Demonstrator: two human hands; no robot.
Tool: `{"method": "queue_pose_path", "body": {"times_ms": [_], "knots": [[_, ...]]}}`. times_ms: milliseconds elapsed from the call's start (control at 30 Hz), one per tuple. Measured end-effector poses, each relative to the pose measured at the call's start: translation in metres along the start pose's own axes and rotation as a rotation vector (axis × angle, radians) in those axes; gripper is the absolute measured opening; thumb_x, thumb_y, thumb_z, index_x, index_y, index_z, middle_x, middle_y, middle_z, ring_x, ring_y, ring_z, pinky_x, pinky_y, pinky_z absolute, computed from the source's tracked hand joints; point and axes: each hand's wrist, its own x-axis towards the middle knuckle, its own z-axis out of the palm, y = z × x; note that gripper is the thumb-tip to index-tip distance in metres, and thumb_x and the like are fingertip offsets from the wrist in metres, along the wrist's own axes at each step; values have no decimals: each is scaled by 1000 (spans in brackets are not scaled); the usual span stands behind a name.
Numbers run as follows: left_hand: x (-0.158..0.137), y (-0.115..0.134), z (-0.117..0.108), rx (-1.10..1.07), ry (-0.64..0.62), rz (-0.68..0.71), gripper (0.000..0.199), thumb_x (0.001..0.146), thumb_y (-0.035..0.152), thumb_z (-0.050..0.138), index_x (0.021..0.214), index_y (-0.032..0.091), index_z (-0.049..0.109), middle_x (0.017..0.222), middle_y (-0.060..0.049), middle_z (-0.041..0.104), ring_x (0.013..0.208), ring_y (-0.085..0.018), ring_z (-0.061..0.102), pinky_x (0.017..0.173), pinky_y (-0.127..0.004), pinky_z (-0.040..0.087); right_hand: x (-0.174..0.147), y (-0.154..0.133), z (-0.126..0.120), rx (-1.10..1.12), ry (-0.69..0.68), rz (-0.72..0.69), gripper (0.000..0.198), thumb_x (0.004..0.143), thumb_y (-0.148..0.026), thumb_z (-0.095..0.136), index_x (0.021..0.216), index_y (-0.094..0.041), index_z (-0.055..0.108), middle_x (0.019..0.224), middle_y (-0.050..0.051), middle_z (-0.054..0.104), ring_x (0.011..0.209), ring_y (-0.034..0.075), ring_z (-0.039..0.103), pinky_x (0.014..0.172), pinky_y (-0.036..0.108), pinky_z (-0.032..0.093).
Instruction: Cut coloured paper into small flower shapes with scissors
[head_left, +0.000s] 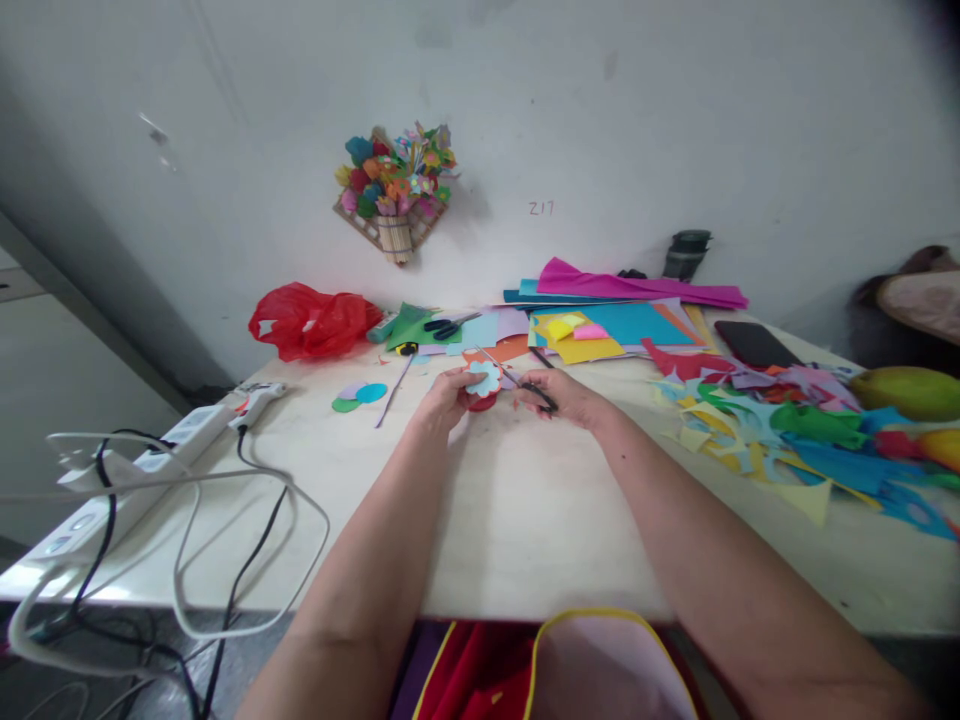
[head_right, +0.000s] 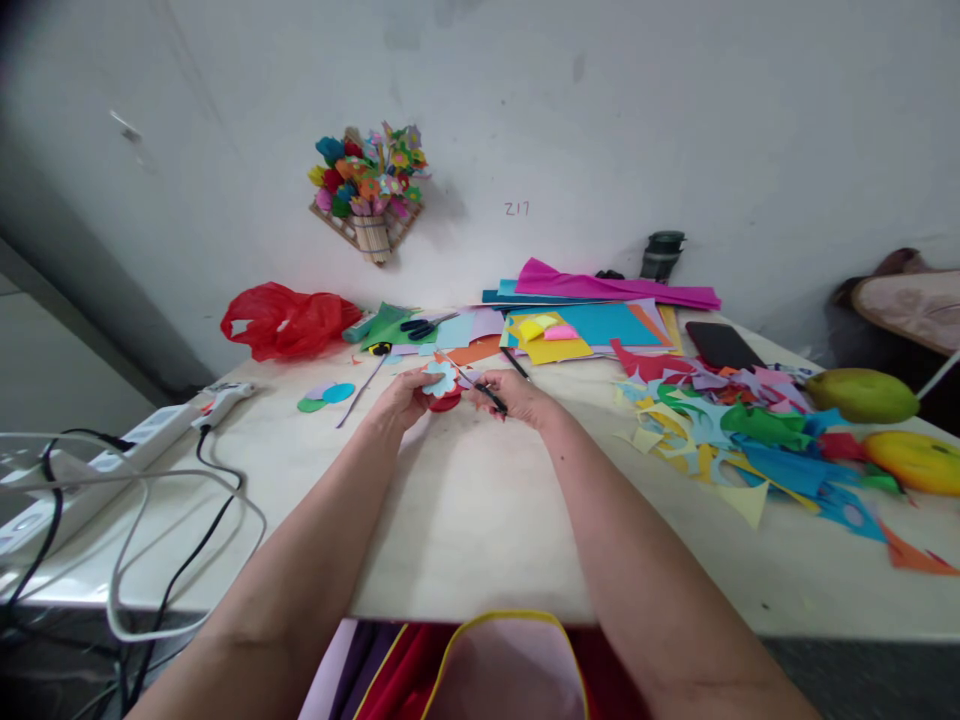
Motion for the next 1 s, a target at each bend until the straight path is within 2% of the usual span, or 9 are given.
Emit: {"method": "queue_pose_path", "body": {"times_ms": [267, 400, 600, 1000], "knots": [[-2, 3, -2, 7, 0, -27, 16, 59, 5, 73, 75, 7, 70, 72, -12, 72, 60, -16, 67, 55, -23, 49, -4, -7, 0, -11, -22, 40, 26, 68, -36, 77, 70, -15, 62, 46, -5, 51, 36, 5, 37, 34, 19, 29], [-5, 5, -1, 5, -2, -39, 12, 59, 4, 72, 70, 7, 70, 70, -11, 72, 57, -16, 65, 53, -22, 50, -3, -5, -3, -30, -19, 46, 27, 68, -36, 78, 72, -15, 61, 47, -5, 54, 36, 6, 40, 34, 19, 30], [-6, 5, -1, 17, 10, -50, 11, 60, 4, 70, 70, 7, 69, 69, -10, 72, 58, -16, 66, 58, -24, 53, -2, -1, -5, -60, -22, 24, 29, 69, -38, 78, 74, -15, 61, 47, -5, 53, 36, 6, 41, 35, 19, 31], [-5, 6, -5, 12, -11, -23, 14, 60, 4, 72, 73, 7, 72, 71, -11, 73, 59, -17, 68, 59, -25, 53, -5, -3, -9, -36, 4, 55, 22, 70, -33, 75, 72, -15, 64, 47, -4, 52, 37, 6, 39, 34, 19, 30]]}}
